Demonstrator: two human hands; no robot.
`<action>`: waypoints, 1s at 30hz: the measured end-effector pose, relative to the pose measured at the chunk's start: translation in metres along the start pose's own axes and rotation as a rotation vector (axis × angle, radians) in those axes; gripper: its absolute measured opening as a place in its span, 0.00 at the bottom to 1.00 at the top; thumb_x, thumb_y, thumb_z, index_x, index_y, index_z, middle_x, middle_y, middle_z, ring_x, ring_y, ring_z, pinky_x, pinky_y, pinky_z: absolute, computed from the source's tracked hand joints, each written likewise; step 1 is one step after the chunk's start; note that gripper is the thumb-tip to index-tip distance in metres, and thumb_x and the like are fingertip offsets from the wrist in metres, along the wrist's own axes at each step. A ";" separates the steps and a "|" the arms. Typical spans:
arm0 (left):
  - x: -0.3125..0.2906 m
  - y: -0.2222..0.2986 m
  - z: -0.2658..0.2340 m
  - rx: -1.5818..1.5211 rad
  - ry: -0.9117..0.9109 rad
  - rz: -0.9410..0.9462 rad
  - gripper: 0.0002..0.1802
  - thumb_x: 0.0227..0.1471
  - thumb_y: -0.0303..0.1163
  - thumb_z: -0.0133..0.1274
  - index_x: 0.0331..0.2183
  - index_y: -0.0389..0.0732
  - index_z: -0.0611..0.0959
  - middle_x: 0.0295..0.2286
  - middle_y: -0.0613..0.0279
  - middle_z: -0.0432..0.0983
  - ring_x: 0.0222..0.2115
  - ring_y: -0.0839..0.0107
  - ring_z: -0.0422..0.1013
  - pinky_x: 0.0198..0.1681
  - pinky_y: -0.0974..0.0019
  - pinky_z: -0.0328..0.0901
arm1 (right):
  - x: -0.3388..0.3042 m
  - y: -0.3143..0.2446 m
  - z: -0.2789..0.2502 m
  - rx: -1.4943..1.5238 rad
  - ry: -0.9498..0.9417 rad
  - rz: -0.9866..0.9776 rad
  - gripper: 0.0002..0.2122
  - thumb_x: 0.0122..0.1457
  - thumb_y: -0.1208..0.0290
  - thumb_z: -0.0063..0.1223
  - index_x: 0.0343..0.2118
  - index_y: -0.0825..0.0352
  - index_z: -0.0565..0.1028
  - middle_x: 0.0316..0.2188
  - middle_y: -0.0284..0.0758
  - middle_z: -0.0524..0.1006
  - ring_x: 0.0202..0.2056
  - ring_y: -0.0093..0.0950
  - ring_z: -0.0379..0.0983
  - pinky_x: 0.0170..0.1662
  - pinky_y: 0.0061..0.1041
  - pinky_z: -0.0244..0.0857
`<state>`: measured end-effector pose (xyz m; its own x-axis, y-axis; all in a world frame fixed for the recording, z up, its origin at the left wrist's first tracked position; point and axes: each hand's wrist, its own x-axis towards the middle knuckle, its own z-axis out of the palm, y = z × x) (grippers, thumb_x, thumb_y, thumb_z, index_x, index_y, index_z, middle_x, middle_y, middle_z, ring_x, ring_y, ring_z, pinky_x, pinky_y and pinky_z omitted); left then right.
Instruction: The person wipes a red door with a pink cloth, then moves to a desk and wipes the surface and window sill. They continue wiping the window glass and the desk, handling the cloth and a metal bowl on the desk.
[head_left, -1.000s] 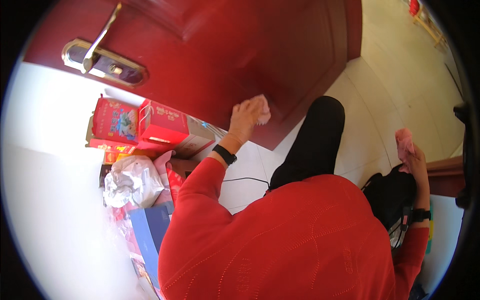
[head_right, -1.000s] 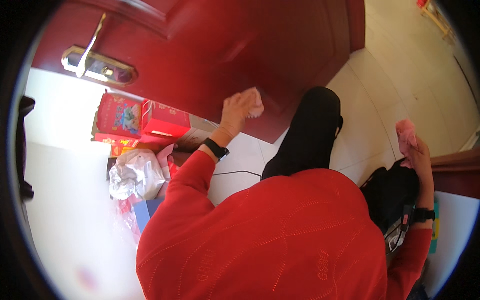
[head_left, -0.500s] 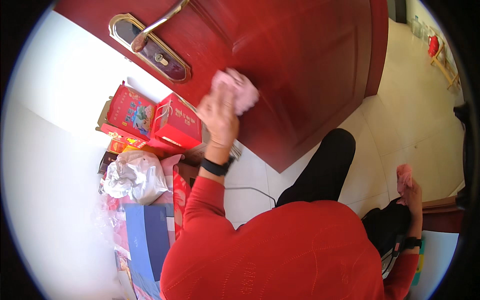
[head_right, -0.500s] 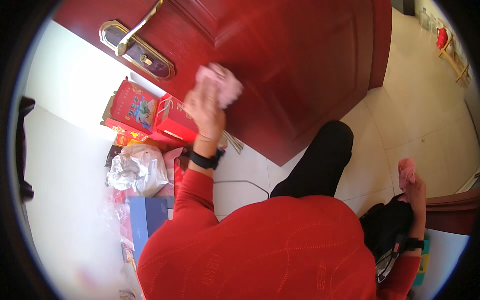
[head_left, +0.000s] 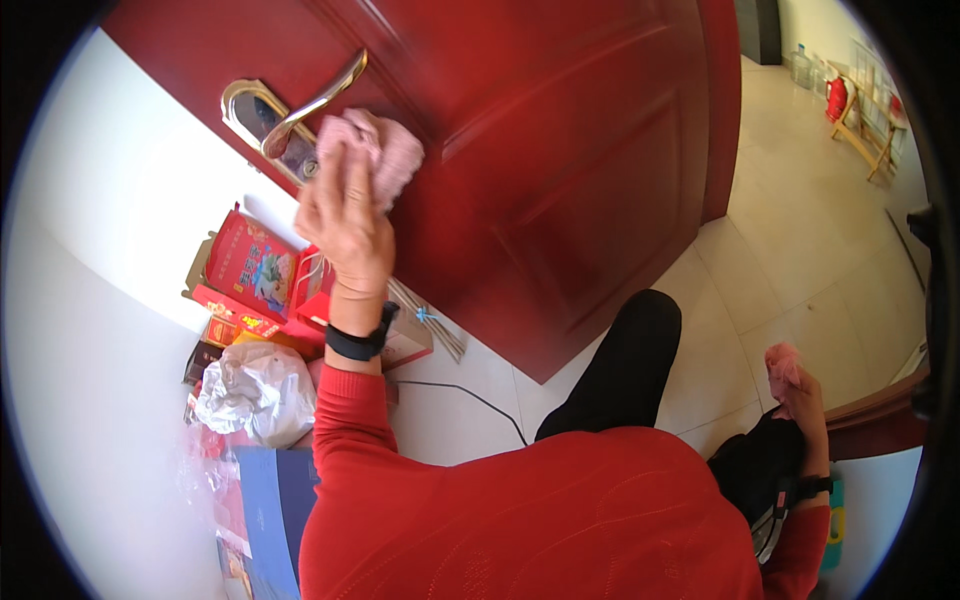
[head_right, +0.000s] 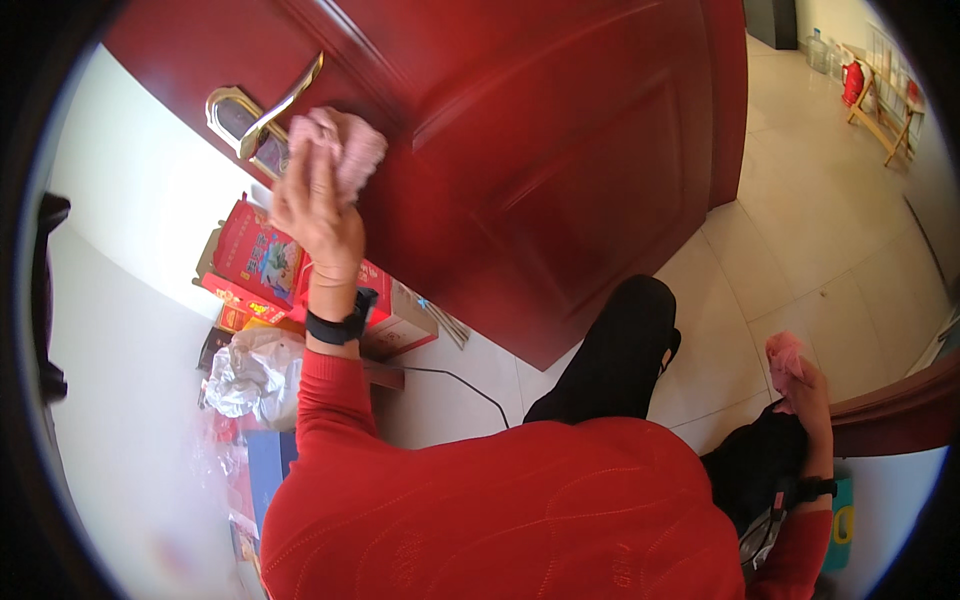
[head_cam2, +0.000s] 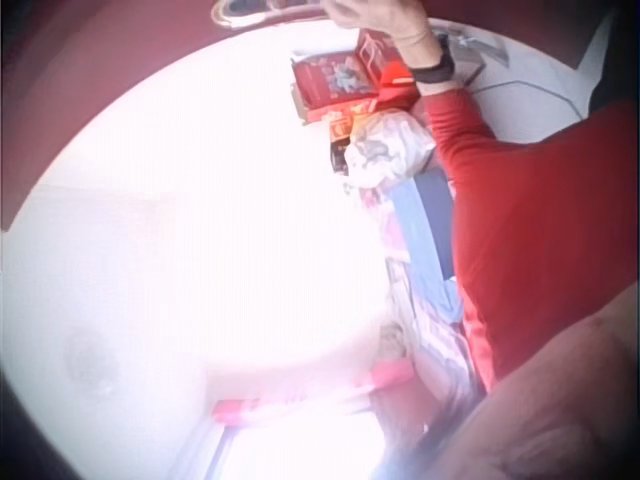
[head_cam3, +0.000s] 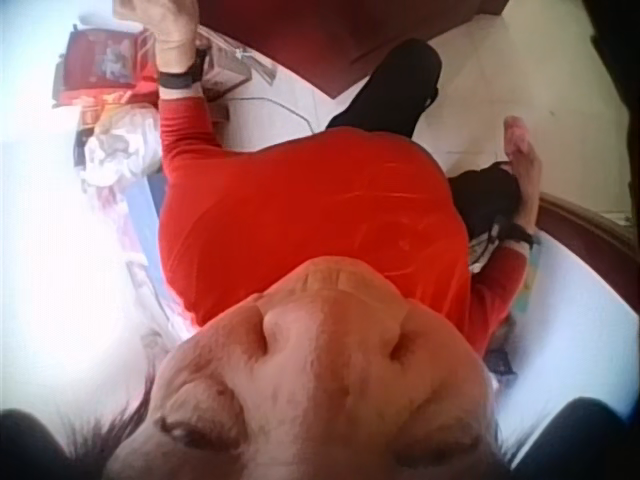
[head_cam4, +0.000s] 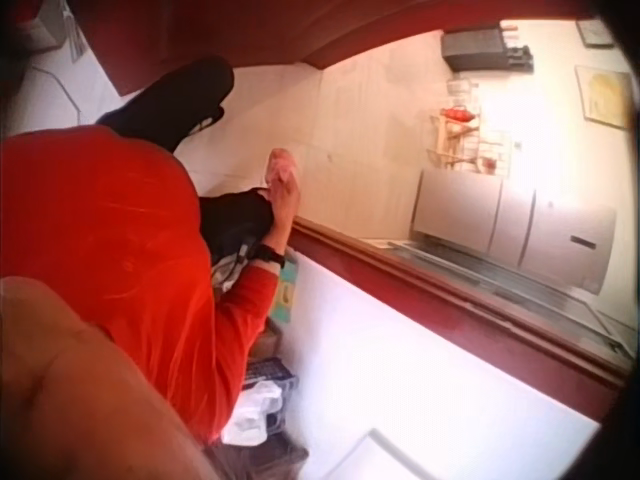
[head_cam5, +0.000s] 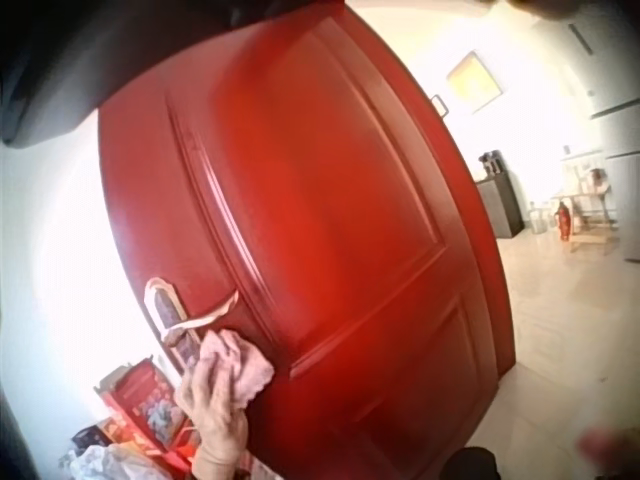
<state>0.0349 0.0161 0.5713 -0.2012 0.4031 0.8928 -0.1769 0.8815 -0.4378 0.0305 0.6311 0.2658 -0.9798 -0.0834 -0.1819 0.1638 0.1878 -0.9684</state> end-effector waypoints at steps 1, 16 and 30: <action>0.014 -0.001 0.000 0.043 0.019 -0.046 0.35 0.35 0.16 0.54 0.50 0.45 0.81 0.53 0.63 0.72 0.46 0.61 0.66 0.52 0.60 0.55 | -0.001 -0.001 0.001 0.007 -0.004 0.000 0.13 0.56 0.82 0.38 0.39 0.69 0.76 0.24 0.28 0.72 0.19 0.20 0.72 0.16 0.17 0.66; -0.126 0.151 0.086 -0.585 -0.718 0.172 0.18 0.44 0.24 0.52 0.41 0.46 0.78 0.45 0.66 0.72 0.48 0.63 0.67 0.42 0.54 0.60 | -0.010 -0.002 0.002 -0.024 -0.003 -0.008 0.15 0.53 0.84 0.39 0.42 0.70 0.75 0.26 0.30 0.73 0.18 0.21 0.73 0.18 0.17 0.66; 0.097 0.084 0.124 -0.065 0.076 -0.053 0.28 0.45 0.20 0.53 0.50 0.50 0.80 0.51 0.67 0.71 0.49 0.54 0.65 0.48 0.48 0.61 | -0.014 -0.007 0.008 -0.054 0.060 0.032 0.15 0.55 0.85 0.36 0.40 0.68 0.75 0.26 0.29 0.72 0.19 0.20 0.72 0.18 0.17 0.68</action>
<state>-0.1191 0.0982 0.6078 -0.1195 0.3707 0.9210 -0.1217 0.9152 -0.3842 0.0435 0.6230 0.2739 -0.9795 -0.0184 -0.2008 0.1904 0.2425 -0.9513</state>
